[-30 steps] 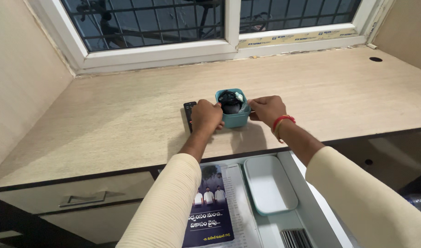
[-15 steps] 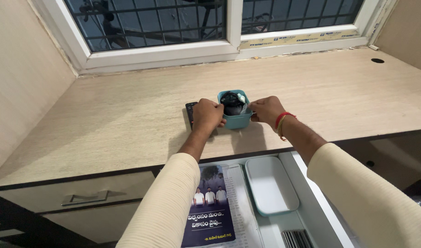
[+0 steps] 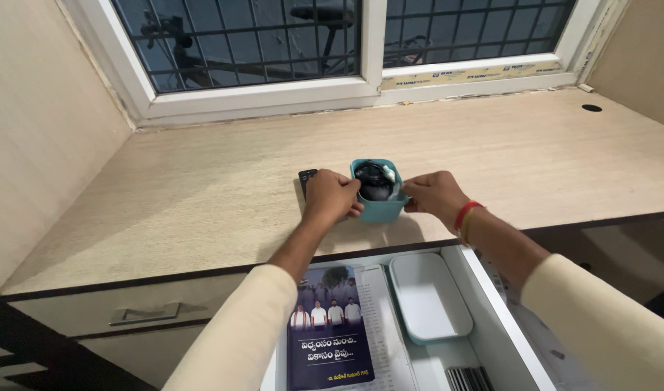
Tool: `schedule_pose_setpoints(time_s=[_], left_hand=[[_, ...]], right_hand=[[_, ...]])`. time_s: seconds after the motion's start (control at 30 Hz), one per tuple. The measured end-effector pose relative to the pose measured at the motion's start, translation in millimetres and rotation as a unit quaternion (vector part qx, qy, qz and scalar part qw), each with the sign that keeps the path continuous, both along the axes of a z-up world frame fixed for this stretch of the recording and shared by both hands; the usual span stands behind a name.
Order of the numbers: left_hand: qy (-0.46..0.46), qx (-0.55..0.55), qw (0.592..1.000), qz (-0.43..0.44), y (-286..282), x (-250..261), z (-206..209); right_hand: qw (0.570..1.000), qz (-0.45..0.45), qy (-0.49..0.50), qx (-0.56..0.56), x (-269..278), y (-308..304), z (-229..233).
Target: The person opens a drawer and organizes items by moving containers and pens from the desk into the drawer. They stack the containers and arrange the pens neatly inside.
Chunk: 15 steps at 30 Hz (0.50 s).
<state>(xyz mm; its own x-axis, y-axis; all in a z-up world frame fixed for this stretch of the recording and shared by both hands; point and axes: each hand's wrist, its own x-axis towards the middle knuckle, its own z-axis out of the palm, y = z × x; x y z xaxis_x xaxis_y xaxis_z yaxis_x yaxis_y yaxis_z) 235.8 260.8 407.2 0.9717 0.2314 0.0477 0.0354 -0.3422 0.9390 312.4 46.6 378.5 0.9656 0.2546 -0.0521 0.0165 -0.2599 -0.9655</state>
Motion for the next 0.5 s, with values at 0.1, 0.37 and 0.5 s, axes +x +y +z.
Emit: schedule_pose_setpoints(time_s=[0.1, 0.37, 0.5], left_hand=[[-0.020, -0.007, 0.999, -0.026, -2.7, -20.9, -0.2], [0.043, 0.023, 0.995, -0.084, -29.5, -126.9, 0.7], [0.099, 0.029, 0.989, -0.110, -46.9, -181.9, 6.1]], right_hand=[[1.000, 0.021, -0.002, -0.022, -29.4, -9.7, 12.5], [0.992, 0.061, 0.062, -0.087, -133.4, -51.3, 31.4], [0.979, 0.052, 0.134, -0.147, -183.1, -75.5, 28.0]])
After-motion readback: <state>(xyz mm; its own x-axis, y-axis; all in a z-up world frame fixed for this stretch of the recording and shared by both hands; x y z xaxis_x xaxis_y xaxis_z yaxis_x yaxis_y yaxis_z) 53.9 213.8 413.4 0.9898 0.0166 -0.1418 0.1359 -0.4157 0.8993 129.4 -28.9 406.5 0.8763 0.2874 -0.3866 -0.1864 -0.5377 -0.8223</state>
